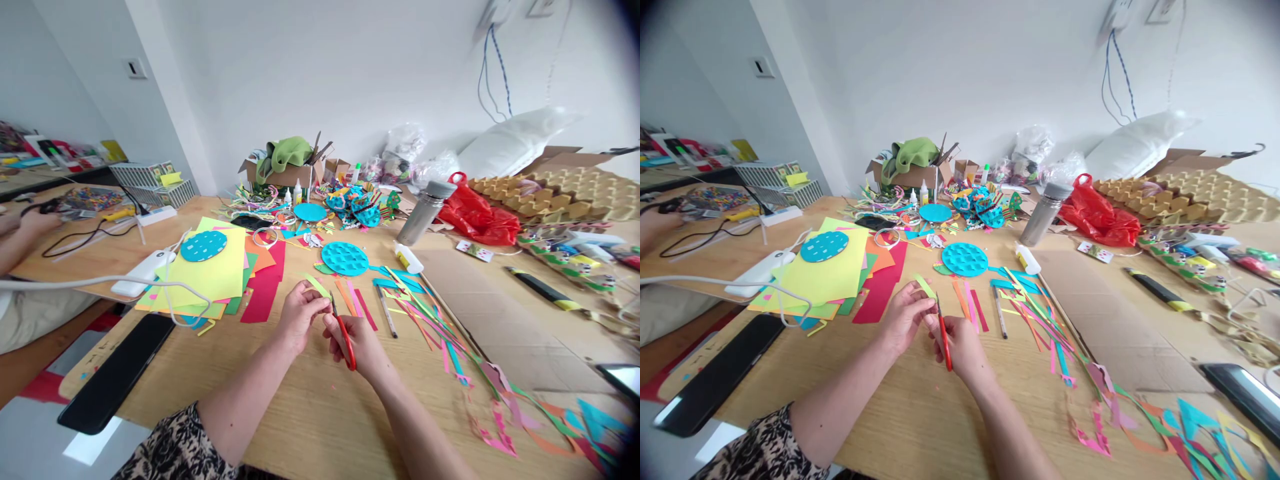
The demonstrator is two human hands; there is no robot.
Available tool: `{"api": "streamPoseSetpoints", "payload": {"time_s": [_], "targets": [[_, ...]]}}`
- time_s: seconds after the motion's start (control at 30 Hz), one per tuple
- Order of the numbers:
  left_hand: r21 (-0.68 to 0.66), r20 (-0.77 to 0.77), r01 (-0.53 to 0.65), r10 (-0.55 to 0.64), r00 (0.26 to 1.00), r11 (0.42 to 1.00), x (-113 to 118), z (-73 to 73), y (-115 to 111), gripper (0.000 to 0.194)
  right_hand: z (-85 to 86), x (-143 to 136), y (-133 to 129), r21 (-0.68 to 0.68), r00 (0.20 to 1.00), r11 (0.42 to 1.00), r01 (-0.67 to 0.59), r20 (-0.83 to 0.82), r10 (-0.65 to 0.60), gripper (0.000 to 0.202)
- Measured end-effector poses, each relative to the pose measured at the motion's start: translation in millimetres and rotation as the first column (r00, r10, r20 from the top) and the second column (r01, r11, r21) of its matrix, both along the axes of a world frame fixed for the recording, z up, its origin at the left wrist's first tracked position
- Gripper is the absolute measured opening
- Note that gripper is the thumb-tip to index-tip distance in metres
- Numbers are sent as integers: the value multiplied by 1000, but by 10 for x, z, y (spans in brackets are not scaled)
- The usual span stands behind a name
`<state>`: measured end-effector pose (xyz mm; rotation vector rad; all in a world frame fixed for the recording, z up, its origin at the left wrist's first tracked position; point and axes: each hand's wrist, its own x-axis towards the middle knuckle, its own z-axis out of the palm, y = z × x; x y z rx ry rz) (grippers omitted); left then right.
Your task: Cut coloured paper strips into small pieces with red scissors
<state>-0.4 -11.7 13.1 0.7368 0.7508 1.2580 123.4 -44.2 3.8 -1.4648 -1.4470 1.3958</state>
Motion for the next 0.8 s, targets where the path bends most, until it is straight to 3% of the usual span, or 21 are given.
{"api": "streamPoseSetpoints", "payload": {"time_s": [0.3, 0.8], "targets": [[7, -76, 5, -4, 997, 1000, -24, 29, 17, 45, 97, 2, 2, -24, 999, 999, -26, 30, 27, 51], [3, -143, 32, -31, 989, 999, -56, 55, 34, 47, 68, 34, 6, -26, 998, 998, -58, 30, 59, 51]]}}
